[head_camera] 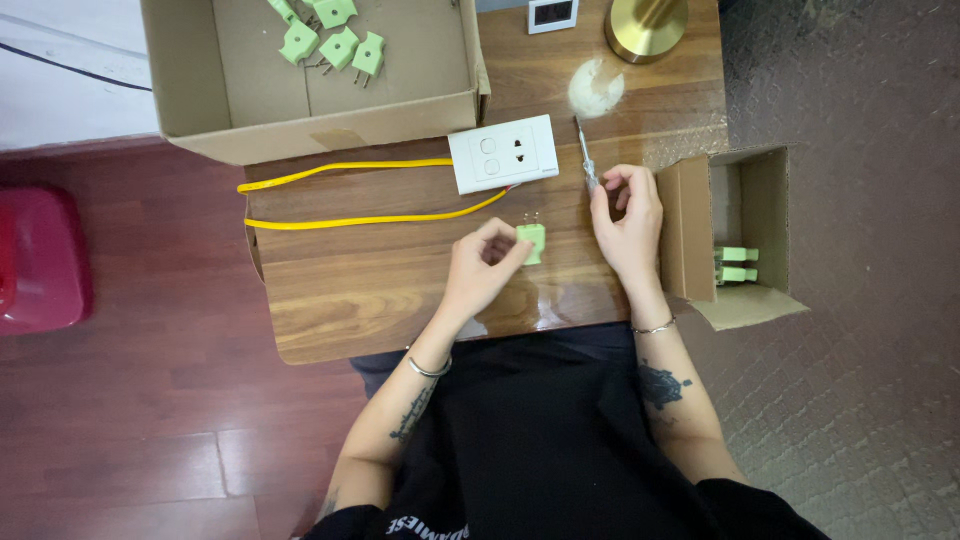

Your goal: The person assembles green electrical plugs by inserting wires into the internal terminals, closing the housing, and tightening screws with a screwdriver. They repeat this process for multiple plugs, placing finished units into a cardboard box.

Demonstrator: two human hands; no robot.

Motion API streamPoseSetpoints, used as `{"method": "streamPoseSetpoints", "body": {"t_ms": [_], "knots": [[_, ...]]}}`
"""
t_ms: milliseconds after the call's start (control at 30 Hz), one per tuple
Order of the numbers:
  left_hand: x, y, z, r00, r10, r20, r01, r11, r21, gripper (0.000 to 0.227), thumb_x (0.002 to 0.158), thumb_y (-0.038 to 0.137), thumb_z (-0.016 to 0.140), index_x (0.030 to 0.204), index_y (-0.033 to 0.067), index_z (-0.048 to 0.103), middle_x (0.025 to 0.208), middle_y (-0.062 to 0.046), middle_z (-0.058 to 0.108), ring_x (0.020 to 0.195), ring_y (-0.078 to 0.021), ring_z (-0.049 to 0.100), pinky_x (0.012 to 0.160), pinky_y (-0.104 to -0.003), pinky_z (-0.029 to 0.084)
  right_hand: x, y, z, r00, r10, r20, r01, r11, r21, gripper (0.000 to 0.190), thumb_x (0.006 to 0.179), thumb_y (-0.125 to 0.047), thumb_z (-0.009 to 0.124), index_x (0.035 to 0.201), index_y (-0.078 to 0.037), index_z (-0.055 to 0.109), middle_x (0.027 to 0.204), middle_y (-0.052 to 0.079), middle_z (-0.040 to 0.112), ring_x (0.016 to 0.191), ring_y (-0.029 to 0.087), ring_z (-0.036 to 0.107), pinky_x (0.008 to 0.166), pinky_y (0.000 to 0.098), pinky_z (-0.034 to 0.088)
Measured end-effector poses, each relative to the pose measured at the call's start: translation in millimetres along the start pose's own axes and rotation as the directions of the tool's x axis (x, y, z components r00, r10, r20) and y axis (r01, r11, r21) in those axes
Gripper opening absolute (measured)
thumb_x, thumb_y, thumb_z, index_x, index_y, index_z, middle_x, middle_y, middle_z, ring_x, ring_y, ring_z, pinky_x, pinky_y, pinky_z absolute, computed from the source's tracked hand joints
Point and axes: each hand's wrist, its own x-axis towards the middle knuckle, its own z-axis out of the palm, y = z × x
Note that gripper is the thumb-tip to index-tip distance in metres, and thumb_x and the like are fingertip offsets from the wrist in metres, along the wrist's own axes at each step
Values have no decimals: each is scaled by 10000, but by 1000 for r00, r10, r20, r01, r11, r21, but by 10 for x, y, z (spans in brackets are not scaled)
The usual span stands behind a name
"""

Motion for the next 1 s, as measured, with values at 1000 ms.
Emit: {"method": "streamPoseSetpoints", "body": {"t_ms": [1000], "knots": [[731,518,3201,758,239,608,-651,345,676,142,646,-44,848,664,22,724,650,-179,681,594,-353,723,591,-542,627,-67,419,-13,998,-50,36,45,991,130,243,933,-34,718,1161,-88,655,899,62,657,622,192,562,645,315,472]]}}
